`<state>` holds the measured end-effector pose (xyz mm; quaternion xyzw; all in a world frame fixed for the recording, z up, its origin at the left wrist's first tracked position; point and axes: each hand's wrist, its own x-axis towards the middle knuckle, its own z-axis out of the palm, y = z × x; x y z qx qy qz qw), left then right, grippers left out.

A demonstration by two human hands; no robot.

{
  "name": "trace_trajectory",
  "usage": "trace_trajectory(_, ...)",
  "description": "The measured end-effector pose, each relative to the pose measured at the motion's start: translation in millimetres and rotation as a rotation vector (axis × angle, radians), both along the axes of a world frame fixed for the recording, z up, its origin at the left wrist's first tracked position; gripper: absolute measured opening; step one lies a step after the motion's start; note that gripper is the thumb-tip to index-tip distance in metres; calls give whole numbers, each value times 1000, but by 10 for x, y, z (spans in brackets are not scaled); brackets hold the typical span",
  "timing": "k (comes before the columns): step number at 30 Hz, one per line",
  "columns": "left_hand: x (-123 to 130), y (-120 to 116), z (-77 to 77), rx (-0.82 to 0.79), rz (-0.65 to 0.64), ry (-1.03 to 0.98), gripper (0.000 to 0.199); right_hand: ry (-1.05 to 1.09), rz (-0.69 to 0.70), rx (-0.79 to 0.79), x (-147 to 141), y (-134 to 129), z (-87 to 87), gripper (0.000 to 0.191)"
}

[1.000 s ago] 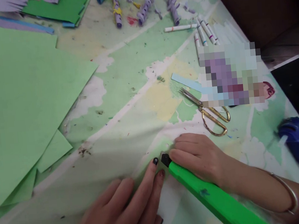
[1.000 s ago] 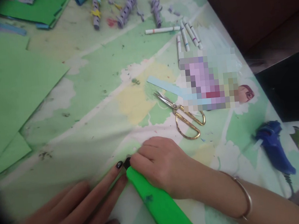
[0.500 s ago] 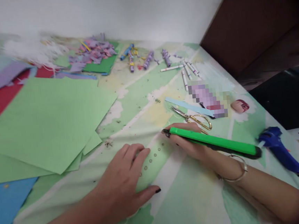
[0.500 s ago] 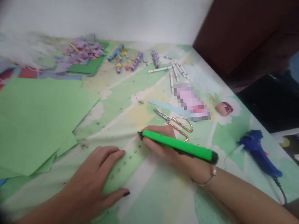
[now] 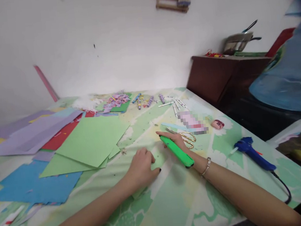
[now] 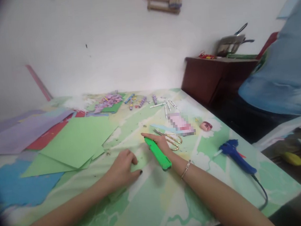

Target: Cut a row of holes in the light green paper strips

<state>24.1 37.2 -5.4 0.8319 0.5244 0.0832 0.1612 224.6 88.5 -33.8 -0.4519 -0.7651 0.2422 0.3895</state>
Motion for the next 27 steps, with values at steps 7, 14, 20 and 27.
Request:
trace_trajectory(7, 138, -130, 54, 84, 112, 70, 34, -157, 21, 101, 20, -35, -24, 31)
trace_trajectory(14, 4, -67, -5, 18, 164, -37, 31, -327, 51, 167, -4, -86, 34, 31)
trace_trajectory(20, -110, 112, -81, -72, 194, -263, 30, -545, 17, 136, -19, -125, 80, 31)
trace_trajectory(27, -161, 149, -47, -199, 198, -610, 29, -601, -63, 142, -49, -149, 154, 56)
